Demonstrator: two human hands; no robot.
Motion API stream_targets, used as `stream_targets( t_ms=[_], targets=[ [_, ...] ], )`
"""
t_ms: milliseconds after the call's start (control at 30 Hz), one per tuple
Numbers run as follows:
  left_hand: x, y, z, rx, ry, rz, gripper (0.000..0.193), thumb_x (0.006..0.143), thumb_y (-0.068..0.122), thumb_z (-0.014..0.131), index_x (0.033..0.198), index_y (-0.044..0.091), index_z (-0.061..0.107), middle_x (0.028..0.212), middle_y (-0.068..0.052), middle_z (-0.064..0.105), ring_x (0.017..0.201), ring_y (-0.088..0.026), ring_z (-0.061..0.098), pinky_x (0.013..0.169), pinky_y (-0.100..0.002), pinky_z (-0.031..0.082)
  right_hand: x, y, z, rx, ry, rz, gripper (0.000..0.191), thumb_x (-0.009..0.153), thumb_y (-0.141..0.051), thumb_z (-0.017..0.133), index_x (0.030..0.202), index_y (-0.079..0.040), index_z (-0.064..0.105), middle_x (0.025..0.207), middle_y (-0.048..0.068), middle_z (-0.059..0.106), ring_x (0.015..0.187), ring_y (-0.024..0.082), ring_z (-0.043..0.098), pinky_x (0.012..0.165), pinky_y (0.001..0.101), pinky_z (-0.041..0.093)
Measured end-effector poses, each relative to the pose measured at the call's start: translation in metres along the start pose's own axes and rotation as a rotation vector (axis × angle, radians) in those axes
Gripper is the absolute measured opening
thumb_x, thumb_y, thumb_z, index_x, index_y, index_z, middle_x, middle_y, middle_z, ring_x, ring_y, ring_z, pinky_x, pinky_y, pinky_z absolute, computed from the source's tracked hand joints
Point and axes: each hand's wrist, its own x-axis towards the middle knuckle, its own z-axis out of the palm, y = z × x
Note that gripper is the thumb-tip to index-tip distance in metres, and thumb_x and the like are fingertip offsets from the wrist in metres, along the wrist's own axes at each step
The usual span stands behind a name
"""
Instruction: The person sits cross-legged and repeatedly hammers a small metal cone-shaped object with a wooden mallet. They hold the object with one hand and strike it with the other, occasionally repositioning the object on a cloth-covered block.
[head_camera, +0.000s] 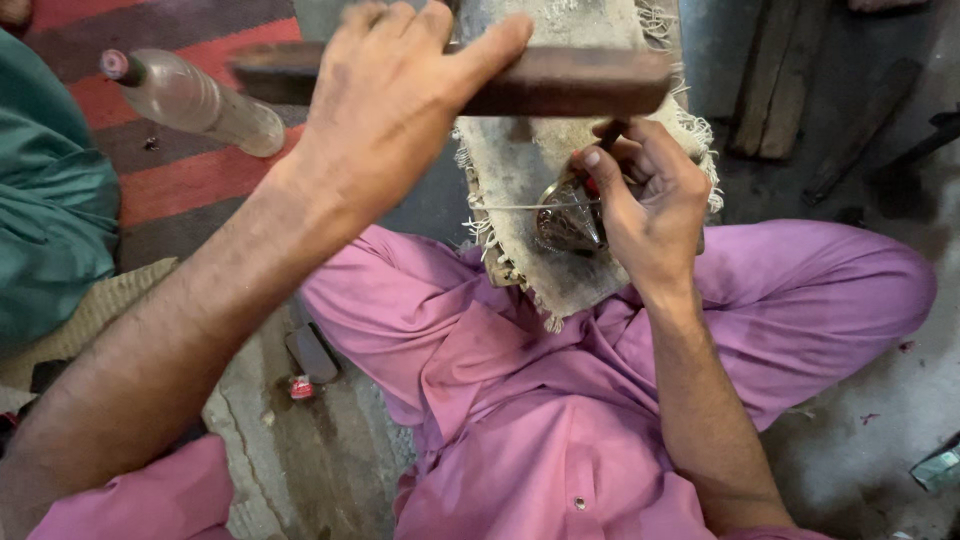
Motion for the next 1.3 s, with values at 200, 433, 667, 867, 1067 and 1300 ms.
stream_targets(
  t_ms=[200,433,667,867,1067,1300],
  targets=[
    [0.003,-0.001,0.003,0.051,0.033,0.039,0.06,0.094,0.004,0.065,0.151,0.021,0.054,0.105,-0.013,0.066,0.098,-0.033,0.067,0.085,-0.048,0.05,0.0,0.002,-0.001,0.002,0.01,0.0,0.014,0.107,0.009,0.066,0.119,0.008,0.061,0.102,0.012,0.075,0.098,0.015,0.074,0.087,0.0248,0.06],
    [0.009,0.003,0.004,0.113,0.021,0.035,0.057,0.096,0.005,0.07,0.147,0.024,0.053,0.1,-0.011,0.065,0.096,-0.032,0.068,0.09,-0.049,0.052,0.003,-0.002,-0.009,-0.032,-0.021,0.02,0.015,0.106,0.008,0.065,0.121,0.008,0.062,0.102,0.012,0.075,0.098,0.015,0.075,0.087,0.0262,0.061],
    [0.006,-0.003,-0.003,-0.031,0.021,0.042,0.058,0.097,0.009,0.069,0.15,0.022,0.049,0.107,-0.013,0.066,0.102,-0.034,0.066,0.094,-0.05,0.051,0.001,-0.006,-0.001,-0.026,0.012,-0.002,0.017,0.105,0.009,0.064,0.122,0.008,0.063,0.104,0.012,0.075,0.099,0.016,0.076,0.09,0.0274,0.064],
    [0.006,0.001,0.0,0.135,0.004,0.0,0.066,0.089,0.003,0.072,0.149,0.025,0.053,0.105,-0.013,0.067,0.095,-0.033,0.066,0.082,-0.048,0.05,0.002,0.005,-0.005,0.023,0.009,0.001,0.016,0.105,0.009,0.064,0.121,0.007,0.061,0.102,0.011,0.073,0.099,0.017,0.075,0.09,0.0273,0.062],
    [-0.027,0.006,-0.03,-0.405,0.383,-0.234,0.055,0.093,0.003,0.072,0.142,0.016,0.052,0.108,-0.011,0.066,0.097,-0.029,0.065,0.087,-0.042,0.051,-0.004,0.028,-0.018,0.479,0.178,0.129,0.014,0.112,-0.006,0.063,0.123,0.0,0.058,0.101,0.01,0.074,0.099,0.02,0.075,0.083,0.0257,0.058],
    [-0.139,0.05,-0.006,-0.656,0.854,-0.829,0.03,0.095,0.005,0.076,0.118,0.006,0.058,0.091,-0.007,0.066,0.077,-0.017,0.064,0.07,-0.032,0.052,-0.006,0.045,-0.048,0.657,0.308,0.109,0.018,0.113,-0.009,0.065,0.127,-0.003,0.056,0.105,0.012,0.073,0.103,0.023,0.074,0.093,0.0332,0.062]
  ],
)
